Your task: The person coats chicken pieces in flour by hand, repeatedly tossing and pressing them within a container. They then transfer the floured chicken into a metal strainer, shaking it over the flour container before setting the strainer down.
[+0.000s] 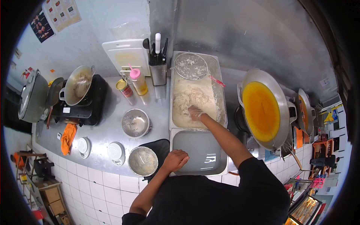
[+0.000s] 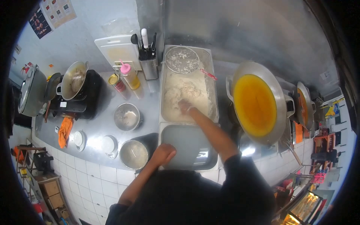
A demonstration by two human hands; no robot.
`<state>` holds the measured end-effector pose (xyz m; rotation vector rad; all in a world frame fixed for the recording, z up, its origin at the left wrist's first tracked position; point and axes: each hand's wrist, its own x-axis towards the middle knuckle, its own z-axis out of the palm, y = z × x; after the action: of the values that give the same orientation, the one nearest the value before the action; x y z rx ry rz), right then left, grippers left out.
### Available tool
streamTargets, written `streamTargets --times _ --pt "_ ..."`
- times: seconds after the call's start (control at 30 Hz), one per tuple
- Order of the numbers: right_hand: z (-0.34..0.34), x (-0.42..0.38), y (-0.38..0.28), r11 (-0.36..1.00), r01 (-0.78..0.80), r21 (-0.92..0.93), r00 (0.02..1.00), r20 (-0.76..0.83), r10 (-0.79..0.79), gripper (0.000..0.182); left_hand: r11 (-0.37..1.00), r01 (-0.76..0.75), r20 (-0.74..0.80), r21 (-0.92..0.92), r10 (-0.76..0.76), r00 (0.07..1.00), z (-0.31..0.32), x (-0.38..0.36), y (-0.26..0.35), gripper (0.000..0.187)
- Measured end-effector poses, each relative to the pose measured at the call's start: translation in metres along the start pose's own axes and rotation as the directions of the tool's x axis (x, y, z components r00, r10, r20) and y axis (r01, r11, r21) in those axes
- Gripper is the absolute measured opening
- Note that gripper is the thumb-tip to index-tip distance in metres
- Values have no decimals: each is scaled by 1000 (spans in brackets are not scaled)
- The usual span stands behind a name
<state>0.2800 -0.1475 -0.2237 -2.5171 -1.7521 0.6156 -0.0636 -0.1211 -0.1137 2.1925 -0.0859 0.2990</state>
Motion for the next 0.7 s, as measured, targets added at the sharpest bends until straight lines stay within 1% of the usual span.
streamTargets --times 0.03,0.13,0.23,0.27,0.33,0.37,0.43,0.5,0.53,0.57,0.63,0.7 --pt "-12 -16 -1 997 73 28 995 60 -74 33 1000 2 3 -3 -2 1000 0 0 1 26" --pt "-9 -40 16 998 -22 51 972 234 10 48 1000 -5 10 -4 5 1000 -2 1 2 26" --pt "-36 -44 27 982 -33 -187 856 501 124 45 1000 -7 12 4 7 1000 -2 0 2 26" --pt "-39 -43 27 951 -50 -305 895 410 179 42 1000 -5 21 3 5 1000 -2 0 2 26" --pt "-39 -32 29 847 -114 -519 948 198 249 35 1000 -1 27 4 0 1000 -3 1 1 26" --pt "-42 -25 33 884 -173 -433 963 115 245 32 1000 5 28 2 -5 1000 -2 0 1 26" --pt "-79 -13 14 935 -266 -233 964 -51 262 28 1000 16 24 0 -16 1000 -2 0 1 26" --pt "-91 1 -5 965 -220 -144 956 -227 184 25 1000 19 18 0 -19 1000 -2 1 2 26" --pt "-78 17 -8 972 -218 -85 934 -306 183 21 1000 17 24 9 -17 1000 -3 1 3 26" --pt "-51 39 -3 977 -209 -29 906 -382 183 17 1000 15 27 18 -16 1000 -5 2 3 26" --pt "21 78 15 980 -76 185 912 -386 143 18 1000 11 34 18 -12 999 -3 1 6 26" --pt "21 74 -22 975 -121 188 915 -360 183 21 1000 1 30 14 -1 1000 -4 3 5 25"
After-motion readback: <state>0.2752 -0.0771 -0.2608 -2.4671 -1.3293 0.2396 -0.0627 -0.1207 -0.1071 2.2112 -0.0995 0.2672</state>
